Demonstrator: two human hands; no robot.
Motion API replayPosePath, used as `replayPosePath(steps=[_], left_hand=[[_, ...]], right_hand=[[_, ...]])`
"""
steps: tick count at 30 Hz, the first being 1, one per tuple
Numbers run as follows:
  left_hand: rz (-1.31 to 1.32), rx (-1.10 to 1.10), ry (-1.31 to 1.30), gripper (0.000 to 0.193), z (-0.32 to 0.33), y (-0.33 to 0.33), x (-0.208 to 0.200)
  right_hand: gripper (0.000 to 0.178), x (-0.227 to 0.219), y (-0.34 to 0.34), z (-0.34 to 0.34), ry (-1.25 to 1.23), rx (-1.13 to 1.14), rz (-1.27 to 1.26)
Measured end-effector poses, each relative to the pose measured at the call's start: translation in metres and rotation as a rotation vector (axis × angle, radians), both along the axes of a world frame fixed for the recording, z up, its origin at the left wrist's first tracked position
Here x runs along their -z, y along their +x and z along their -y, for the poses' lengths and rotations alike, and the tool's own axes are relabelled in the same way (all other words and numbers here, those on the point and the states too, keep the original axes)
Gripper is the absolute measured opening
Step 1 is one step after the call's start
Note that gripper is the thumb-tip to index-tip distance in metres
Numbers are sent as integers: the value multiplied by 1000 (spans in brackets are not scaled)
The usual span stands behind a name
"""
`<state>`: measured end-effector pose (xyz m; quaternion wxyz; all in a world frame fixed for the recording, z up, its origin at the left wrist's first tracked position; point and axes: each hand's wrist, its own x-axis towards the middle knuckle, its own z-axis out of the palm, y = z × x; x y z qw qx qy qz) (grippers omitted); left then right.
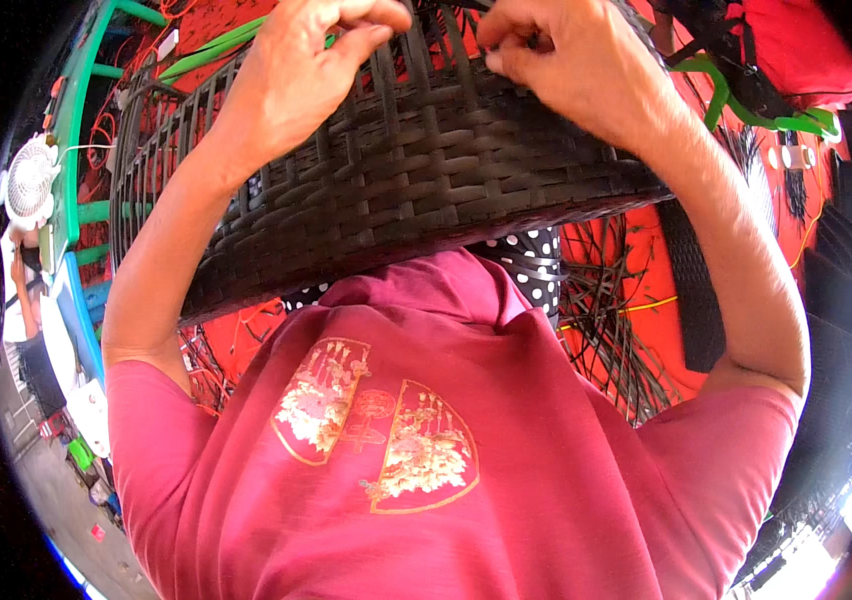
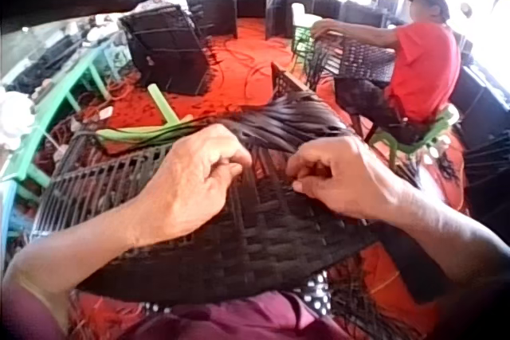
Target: The person weaves a dark plastic strip into the frame of a basket, interlacing it with existing strands. They repeatedly pull the strip tight and adjust the weave pattern to ensure a secure fit. The basket is rotated and repositioned frequently to access different sections of the frame.
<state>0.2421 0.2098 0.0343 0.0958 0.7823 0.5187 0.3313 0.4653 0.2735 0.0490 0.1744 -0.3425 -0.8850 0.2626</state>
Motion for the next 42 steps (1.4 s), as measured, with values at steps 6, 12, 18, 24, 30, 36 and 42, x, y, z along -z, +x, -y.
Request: replayPosePath(steps=[6, 12, 18, 24, 30, 36, 42], left_hand=[[-64, 102, -61, 18, 45, -19, 2], [-265, 163, -203, 59, 93, -6, 1], [-247, 20, 35, 29, 86, -14, -19], [-208, 231, 461, 23, -7, 22, -2], [-182, 207, 260, 15, -2, 50, 1], [22, 124, -79, 14, 1, 52, 15], [381, 222, -322, 10, 2, 30, 15]], right_hand=[[14, -10, 23, 7, 127, -77, -150], [24, -5, 36, 35, 476, -195, -36], [18, -23, 78, 24, 88, 409, -407], [16, -10, 69, 21, -88, 305, -407], [15, -3, 75, 20, -52, 318, -365], [12, 1, 61, 22, 300, 173, -97], [12, -4, 44, 25, 350, 169, 27]])
